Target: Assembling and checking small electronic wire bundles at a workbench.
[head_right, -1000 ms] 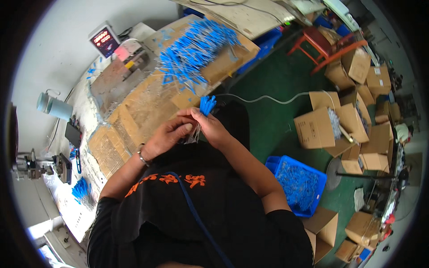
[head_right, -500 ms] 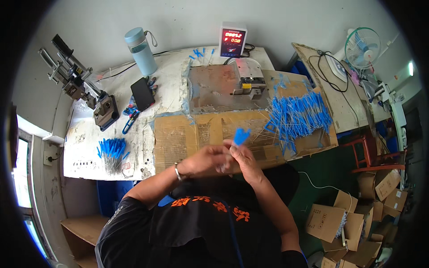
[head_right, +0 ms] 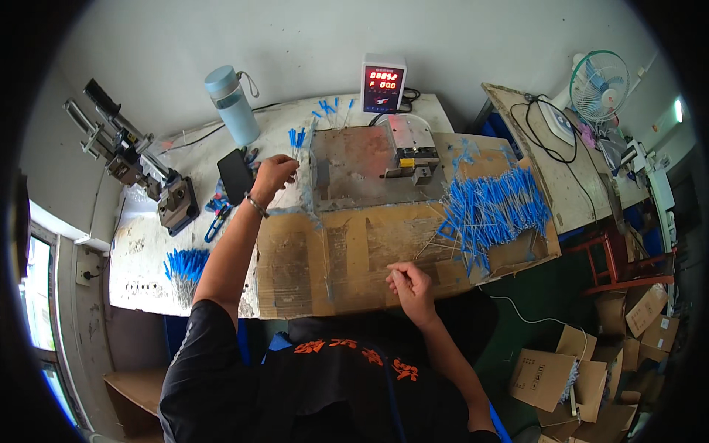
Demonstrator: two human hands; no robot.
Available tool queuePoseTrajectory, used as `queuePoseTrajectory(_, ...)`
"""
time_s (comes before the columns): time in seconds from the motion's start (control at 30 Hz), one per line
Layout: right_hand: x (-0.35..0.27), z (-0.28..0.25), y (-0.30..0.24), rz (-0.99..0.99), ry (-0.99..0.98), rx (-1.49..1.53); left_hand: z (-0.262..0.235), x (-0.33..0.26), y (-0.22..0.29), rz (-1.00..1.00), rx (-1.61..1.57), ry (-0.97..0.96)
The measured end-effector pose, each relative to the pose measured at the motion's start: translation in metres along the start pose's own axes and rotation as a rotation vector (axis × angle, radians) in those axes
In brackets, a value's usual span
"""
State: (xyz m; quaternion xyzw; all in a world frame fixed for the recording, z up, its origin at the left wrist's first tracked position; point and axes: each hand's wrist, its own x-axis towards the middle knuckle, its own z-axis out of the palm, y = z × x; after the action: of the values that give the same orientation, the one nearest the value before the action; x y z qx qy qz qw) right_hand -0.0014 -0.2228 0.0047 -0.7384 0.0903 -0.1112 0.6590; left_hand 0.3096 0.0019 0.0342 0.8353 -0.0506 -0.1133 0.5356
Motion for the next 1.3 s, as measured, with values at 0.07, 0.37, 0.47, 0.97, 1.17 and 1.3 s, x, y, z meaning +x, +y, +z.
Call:
queuePoseTrajectory(0.07, 0.0, 0.002, -0.001, -0.061, 0.002, -0.06, 0.004, 0.034, 0.007, 0.005, 0.08, -0.011)
queuePoseTrajectory(0.37, -0.003, 0.0, 0.006, -0.05, 0.001, -0.018, 0.059, 0.151, 0.061, 0.061, 0.595, 0.094)
queuePoseTrajectory(0.47, -0.008, -0.004, 0.011, -0.033, 0.0, -0.009, 0.084, 0.168, 0.054, -0.023, 0.63, 0.207)
queuePoseTrajectory(0.97, 0.006, -0.01, 0.001, -0.095, -0.03, 0.112, 0.06, -0.074, 0.135, 0.461, -0.433, -0.421)
queuePoseTrajectory(1.17, -0.015, -0.061, -0.051, -0.01, 0.267, 0.112, -0.002, -0.207, 0.225, 1.272, -0.601, -0.503)
queuePoseTrajectory(1.3, -0.051, -0.072, -0.137, -0.427, 0.379, 0.099, -0.031, -0.238, 0.203, 1.495, -0.665, -0.643)
